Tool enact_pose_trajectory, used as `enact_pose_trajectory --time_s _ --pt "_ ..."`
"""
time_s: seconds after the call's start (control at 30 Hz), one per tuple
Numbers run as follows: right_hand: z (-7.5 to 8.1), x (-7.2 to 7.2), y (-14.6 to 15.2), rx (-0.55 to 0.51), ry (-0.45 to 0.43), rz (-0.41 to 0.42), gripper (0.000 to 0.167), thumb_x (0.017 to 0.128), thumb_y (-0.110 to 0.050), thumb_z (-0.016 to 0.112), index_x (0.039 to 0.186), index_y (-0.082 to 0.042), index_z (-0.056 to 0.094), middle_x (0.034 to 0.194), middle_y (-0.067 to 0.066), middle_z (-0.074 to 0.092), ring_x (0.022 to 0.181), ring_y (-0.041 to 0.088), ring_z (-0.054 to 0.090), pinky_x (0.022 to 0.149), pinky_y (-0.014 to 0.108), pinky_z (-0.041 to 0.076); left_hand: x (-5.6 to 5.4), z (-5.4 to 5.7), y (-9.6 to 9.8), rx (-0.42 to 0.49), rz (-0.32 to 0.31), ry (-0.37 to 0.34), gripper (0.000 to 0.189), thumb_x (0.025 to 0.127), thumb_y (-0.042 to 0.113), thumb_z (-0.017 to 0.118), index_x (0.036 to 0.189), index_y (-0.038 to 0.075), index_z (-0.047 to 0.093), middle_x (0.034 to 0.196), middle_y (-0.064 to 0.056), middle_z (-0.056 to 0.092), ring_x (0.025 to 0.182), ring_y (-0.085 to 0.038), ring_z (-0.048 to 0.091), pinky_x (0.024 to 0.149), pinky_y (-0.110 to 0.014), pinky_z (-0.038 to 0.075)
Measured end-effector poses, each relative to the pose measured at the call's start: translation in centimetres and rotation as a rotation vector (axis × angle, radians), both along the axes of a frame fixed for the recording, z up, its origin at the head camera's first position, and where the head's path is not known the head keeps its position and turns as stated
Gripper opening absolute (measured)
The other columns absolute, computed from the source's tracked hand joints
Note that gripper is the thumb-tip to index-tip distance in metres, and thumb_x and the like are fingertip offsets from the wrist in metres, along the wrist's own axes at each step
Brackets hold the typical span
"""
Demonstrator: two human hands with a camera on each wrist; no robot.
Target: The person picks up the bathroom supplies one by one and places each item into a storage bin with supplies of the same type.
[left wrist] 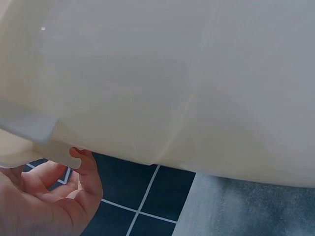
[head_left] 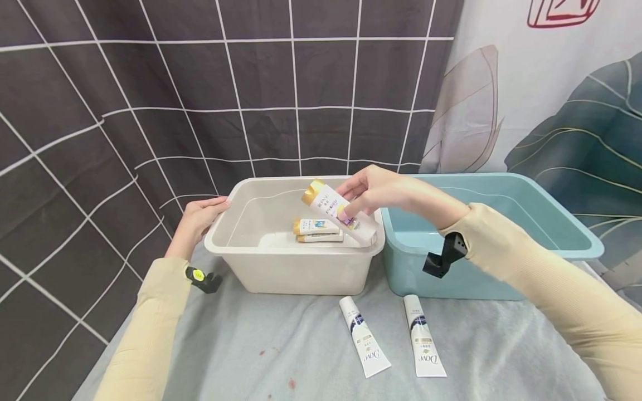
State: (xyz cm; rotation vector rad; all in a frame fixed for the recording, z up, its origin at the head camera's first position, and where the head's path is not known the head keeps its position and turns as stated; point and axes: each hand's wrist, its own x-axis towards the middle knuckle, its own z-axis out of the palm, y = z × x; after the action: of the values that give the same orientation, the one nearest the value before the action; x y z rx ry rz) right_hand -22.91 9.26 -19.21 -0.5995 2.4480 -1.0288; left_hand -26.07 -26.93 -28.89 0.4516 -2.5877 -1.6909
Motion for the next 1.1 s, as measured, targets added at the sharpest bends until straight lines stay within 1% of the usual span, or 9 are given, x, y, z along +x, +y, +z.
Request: enact_pose_trajectory --time_s 0.27,0.5,0.73,0.9,1.1 --pt "0.1 -0.4 -0.4 0.015 0.014 -0.006 0.045 0.077 -0.015 0.077 0.12 -0.011 0.066 0.101 0.002 0.073 0.088 0.01 0.061 0.072 0.026 0.05 -0.1 -0.1 -0.1 0.006 -0.005 0.009 0.051 0.094 0.027 0.06 0.138 0.004 0.05 0.142 -0.018 0.051 0.127 -0.032 0.053 0.102 -0.036 0.049" --pt "0.0 -0.9 -0.8 0.034 -0.003 -0.013 0.047 0.077 -0.017 0.077 0.123 -0.013 0.065 0.107 0.003 0.072 0.095 0.013 0.059 0.077 0.028 0.05 -0.1 -0.2 -0.1 0.012 0.003 0.004 0.051 0.094 0.028 0.06 0.139 0.006 0.05 0.142 -0.017 0.051 0.127 -0.032 0.052 0.103 -0.036 0.048" --pt "0.1 -1.2 -1.0 0.037 -0.029 -0.027 0.048 0.077 -0.017 0.078 0.123 -0.013 0.064 0.112 0.003 0.071 0.094 0.013 0.059 0.075 0.028 0.049 0.0 -0.2 -0.1 0.011 0.0 0.0 0.051 0.094 0.028 0.06 0.139 0.006 0.05 0.142 -0.017 0.05 0.128 -0.032 0.052 0.103 -0.036 0.048" --pt "0.2 -1.4 -1.2 0.04 -0.033 -0.024 0.048 0.077 -0.017 0.077 0.124 -0.014 0.064 0.113 0.003 0.07 0.095 0.013 0.06 0.078 0.029 0.05 -0.1 -0.2 -0.1 0.004 0.002 -0.001 0.05 0.095 0.028 0.059 0.139 0.006 0.05 0.142 -0.017 0.05 0.127 -0.032 0.053 0.101 -0.034 0.049" --pt "0.2 -1.5 -1.6 0.053 -0.026 -0.006 0.048 0.078 -0.018 0.076 0.125 -0.014 0.064 0.114 0.004 0.07 0.1 0.015 0.061 0.083 0.033 0.052 0.0 -0.1 0.0 0.008 0.004 -0.004 0.051 0.095 0.028 0.06 0.139 0.005 0.05 0.142 -0.018 0.05 0.128 -0.032 0.052 0.102 -0.036 0.049"
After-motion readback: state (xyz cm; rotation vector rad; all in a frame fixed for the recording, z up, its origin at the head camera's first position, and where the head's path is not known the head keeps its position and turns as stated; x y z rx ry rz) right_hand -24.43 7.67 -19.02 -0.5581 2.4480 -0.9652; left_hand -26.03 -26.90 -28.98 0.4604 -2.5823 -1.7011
